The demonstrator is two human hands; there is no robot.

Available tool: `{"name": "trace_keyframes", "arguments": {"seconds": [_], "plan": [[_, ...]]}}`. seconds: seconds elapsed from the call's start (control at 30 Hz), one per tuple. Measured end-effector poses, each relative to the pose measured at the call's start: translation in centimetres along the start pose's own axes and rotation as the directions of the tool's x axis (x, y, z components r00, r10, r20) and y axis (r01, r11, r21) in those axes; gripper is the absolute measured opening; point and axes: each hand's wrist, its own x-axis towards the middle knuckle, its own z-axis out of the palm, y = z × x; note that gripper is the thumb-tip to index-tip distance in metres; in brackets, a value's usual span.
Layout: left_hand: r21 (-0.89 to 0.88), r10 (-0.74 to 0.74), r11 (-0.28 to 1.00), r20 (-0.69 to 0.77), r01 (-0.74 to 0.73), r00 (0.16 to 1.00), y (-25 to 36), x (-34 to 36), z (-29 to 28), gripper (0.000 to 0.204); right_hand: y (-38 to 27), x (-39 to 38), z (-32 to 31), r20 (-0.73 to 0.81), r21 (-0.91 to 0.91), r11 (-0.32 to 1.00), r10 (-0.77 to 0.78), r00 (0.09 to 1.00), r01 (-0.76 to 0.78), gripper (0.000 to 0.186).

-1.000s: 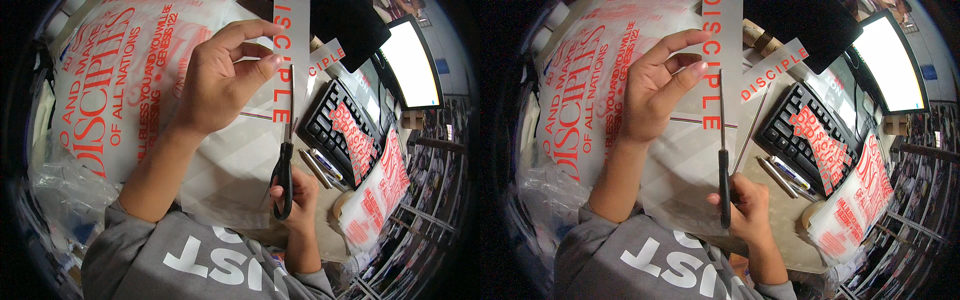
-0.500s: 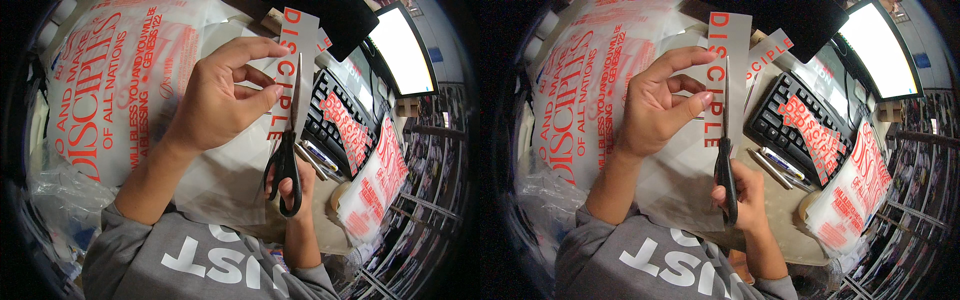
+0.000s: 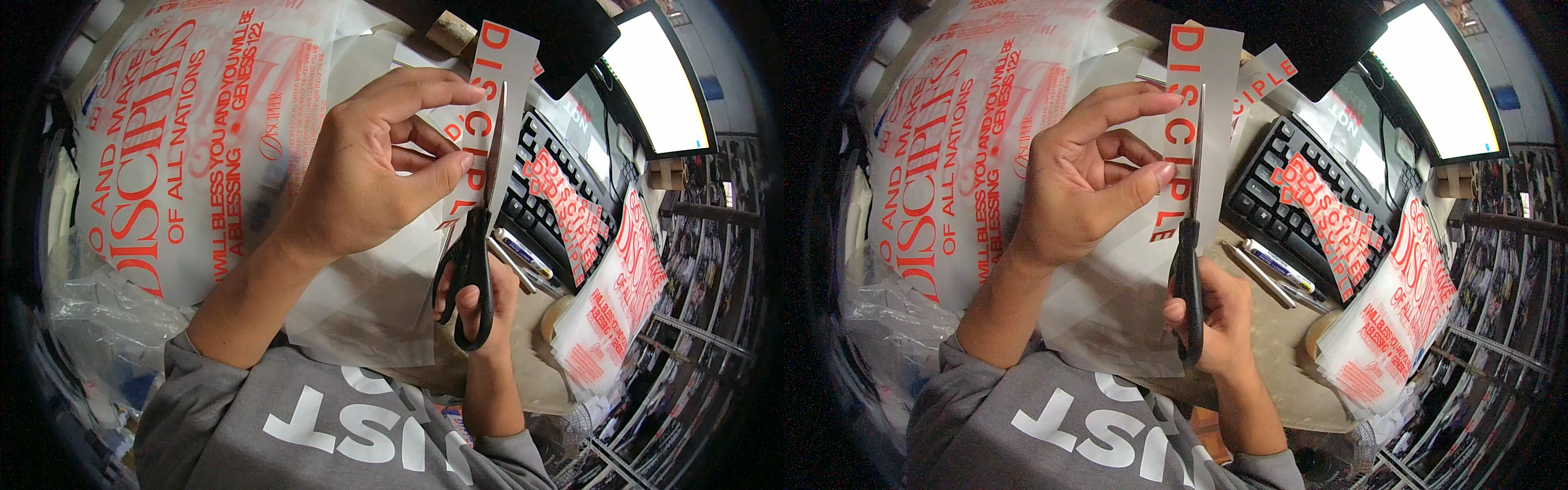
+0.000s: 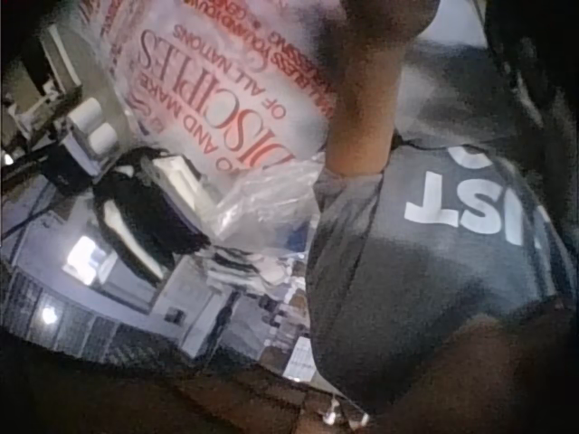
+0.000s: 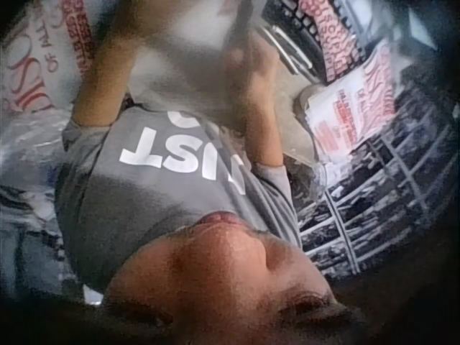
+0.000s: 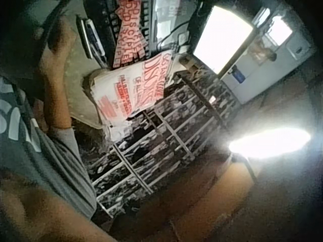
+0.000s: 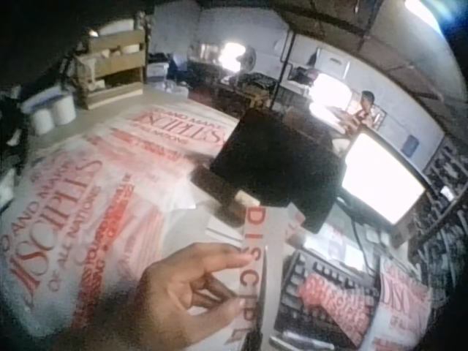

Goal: The person uses scissors to cut a white plastic bag printed with red text into narrow strips. They repeatedly trim the bag, then fold and roll the resulting strips into a compact bundle on the desk.

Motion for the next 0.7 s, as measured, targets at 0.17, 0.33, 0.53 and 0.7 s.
{"name": "trace_keyframes", "arguments": {"seconds": [0.17, 0.33, 0.53, 0.7], "plan": [[-0.010, -0.001, 1.000, 0.001, 0.001, 1.000, 0.09, 0.00, -0.07, 0.054, 0.04, -0.05, 0.07, -0.020, -0.018, 1.000, -0.002, 1.000, 0.001, 0.055], [-0.009, -0.008, 1.000, -0.008, 0.008, 1.000, 0.06, -0.08, 0.00, 0.055, -0.05, -0.18, 0.14, -0.032, -0.050, 0.998, -0.026, 0.999, 0.025, 0.049], [-0.029, -0.025, 0.999, -0.021, 0.024, 0.999, 0.08, 0.02, -0.07, 0.055, -0.10, -0.06, 0.33, -0.045, -0.035, 0.999, -0.019, 0.999, 0.017, 0.045], [-0.024, -0.029, 0.999, -0.017, 0.028, 0.999, 0.12, 0.00, -0.07, 0.056, -0.29, -0.07, 0.53, -0.058, -0.083, 0.996, -0.041, 0.997, 0.036, 0.044]]}}
